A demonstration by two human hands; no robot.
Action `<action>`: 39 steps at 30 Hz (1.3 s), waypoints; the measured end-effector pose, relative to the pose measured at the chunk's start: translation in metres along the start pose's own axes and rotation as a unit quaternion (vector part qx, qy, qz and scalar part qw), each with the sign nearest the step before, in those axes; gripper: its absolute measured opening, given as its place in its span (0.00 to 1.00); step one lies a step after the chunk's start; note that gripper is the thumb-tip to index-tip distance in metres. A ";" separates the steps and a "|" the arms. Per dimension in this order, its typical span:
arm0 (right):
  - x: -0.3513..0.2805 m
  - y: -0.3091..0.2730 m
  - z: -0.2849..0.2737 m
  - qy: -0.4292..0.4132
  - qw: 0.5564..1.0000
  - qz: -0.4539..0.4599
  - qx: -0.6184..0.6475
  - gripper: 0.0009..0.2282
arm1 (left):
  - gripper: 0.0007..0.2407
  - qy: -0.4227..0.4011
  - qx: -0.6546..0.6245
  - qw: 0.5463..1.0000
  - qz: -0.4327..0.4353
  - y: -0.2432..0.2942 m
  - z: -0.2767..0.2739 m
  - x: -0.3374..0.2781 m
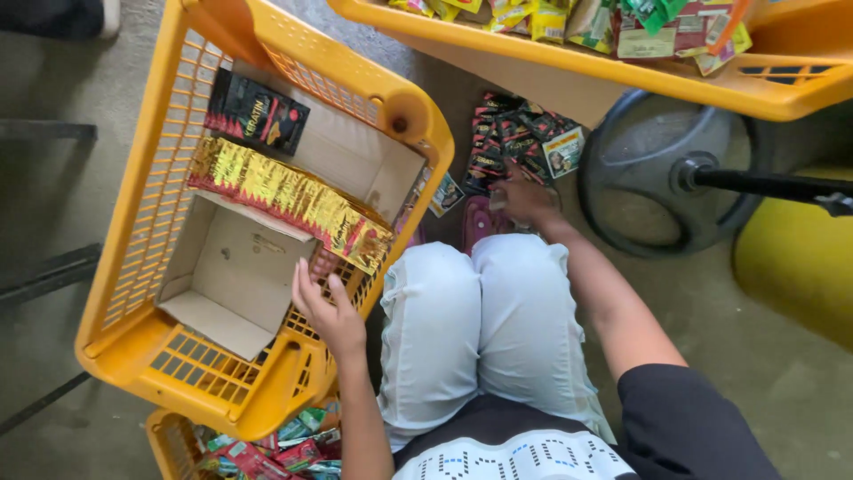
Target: The recorder wipes dust off various product sachets with a cloth and organizes them into a yellow basket.
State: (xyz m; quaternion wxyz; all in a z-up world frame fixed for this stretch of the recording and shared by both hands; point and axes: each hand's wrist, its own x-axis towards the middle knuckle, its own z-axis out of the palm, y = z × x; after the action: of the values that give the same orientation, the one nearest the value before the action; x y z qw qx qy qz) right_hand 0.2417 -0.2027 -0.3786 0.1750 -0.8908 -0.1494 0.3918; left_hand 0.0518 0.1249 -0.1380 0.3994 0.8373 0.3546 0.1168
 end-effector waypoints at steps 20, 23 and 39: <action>0.072 0.032 0.050 0.028 1.000 0.010 -0.004 0.26 | 0.19 -0.027 -0.049 0.994 -0.094 -0.024 -0.013 -0.017; 0.063 0.020 0.039 0.042 0.998 0.011 0.034 0.30 | 0.18 -0.034 -0.039 0.995 -0.084 -0.017 -0.016 -0.016; 0.045 0.054 0.049 0.166 0.985 0.014 0.054 0.27 | 0.12 -0.058 -0.029 0.995 -0.071 -0.020 -0.021 -0.028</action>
State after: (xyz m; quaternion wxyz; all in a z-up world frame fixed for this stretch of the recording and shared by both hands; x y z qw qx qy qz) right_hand 0.2414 -0.2234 -0.4620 0.2393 -0.9347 -0.0847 0.2487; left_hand 0.0111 0.1265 -0.1368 0.4507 0.8036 0.3856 0.0494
